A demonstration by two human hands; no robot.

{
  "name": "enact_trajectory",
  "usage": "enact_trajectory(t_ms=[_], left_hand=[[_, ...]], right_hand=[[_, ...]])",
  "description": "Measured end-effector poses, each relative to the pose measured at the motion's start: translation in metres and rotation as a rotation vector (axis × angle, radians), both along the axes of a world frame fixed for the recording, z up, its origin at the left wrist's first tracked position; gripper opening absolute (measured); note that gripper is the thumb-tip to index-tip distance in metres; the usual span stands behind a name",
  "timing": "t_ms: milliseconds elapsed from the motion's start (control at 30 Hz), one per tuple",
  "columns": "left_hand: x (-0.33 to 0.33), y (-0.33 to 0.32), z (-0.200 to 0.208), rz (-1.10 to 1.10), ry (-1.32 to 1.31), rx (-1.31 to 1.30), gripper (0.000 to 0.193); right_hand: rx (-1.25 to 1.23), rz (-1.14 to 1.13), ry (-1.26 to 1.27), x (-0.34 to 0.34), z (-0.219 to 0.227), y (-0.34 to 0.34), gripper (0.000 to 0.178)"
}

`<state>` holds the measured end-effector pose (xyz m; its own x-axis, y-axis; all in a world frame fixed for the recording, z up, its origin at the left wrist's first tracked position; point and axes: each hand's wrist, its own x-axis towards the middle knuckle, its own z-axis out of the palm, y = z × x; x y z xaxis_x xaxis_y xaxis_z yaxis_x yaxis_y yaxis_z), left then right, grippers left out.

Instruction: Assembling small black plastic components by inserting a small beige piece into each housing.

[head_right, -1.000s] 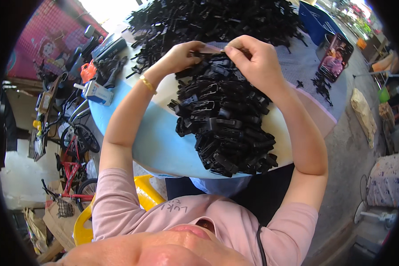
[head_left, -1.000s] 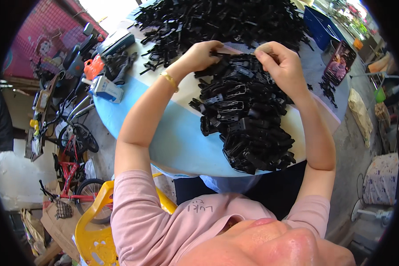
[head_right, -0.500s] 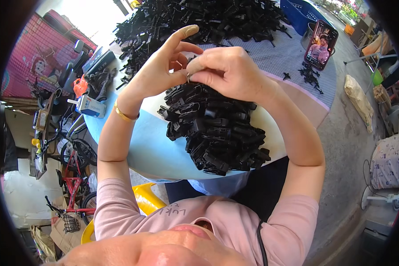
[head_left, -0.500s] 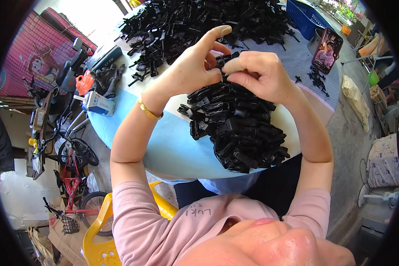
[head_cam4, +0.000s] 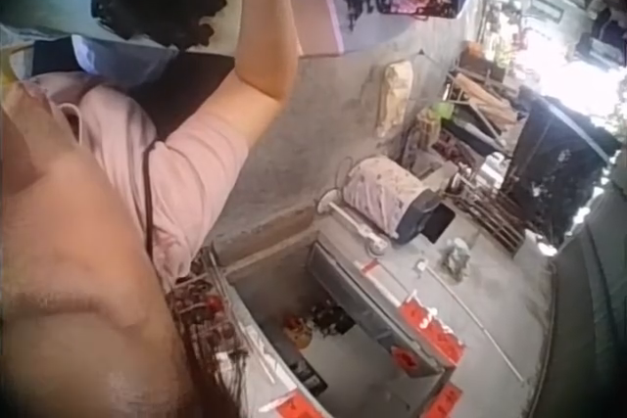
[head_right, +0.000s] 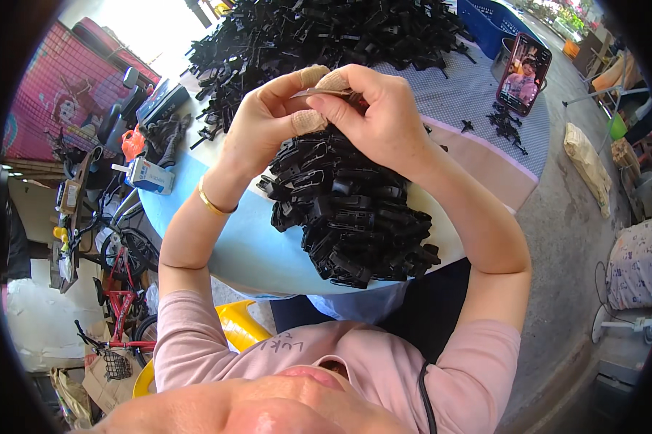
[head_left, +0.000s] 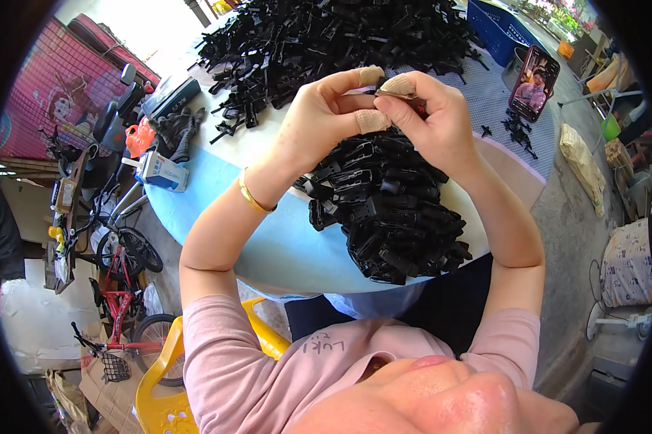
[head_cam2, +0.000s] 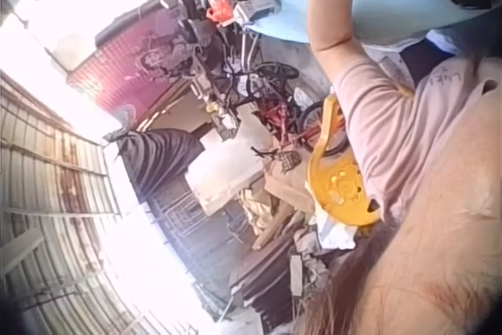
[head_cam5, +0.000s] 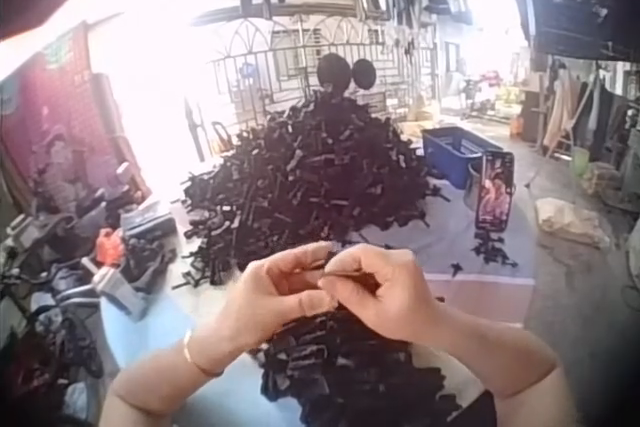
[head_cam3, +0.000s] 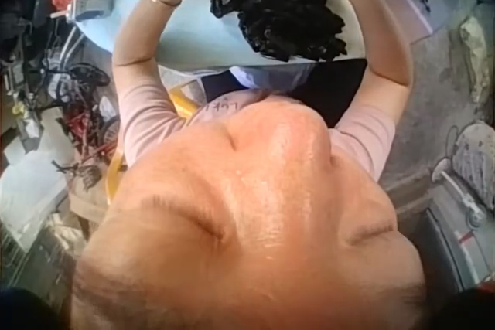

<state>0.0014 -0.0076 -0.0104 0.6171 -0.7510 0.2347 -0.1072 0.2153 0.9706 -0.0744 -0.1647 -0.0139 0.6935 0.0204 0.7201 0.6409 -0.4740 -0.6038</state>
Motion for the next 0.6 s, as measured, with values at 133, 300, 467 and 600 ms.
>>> enact_trajectory(t_ms=[133, 300, 467, 600], left_hand=[[-0.001, -0.001, -0.002, 0.052, 0.094, -0.087, 0.057], [0.008, 0.002, -0.007, 0.020, 0.147, -0.144, 0.059], [-0.002, 0.002, -0.008, 0.198, -0.233, -0.037, 0.058], [-0.003, -0.001, -0.016, 0.251, -0.351, -0.018, 0.042]], right_hand=[[0.185, 0.052, 0.240, 0.001, 0.000, 0.002, 0.011], [0.243, 0.004, 0.367, 0.004, 0.001, -0.001, 0.013], [0.226, 0.042, 0.389, 0.007, -0.006, 0.001, 0.015], [0.216, 0.029, 0.403, 0.006, -0.004, 0.002, 0.015]])
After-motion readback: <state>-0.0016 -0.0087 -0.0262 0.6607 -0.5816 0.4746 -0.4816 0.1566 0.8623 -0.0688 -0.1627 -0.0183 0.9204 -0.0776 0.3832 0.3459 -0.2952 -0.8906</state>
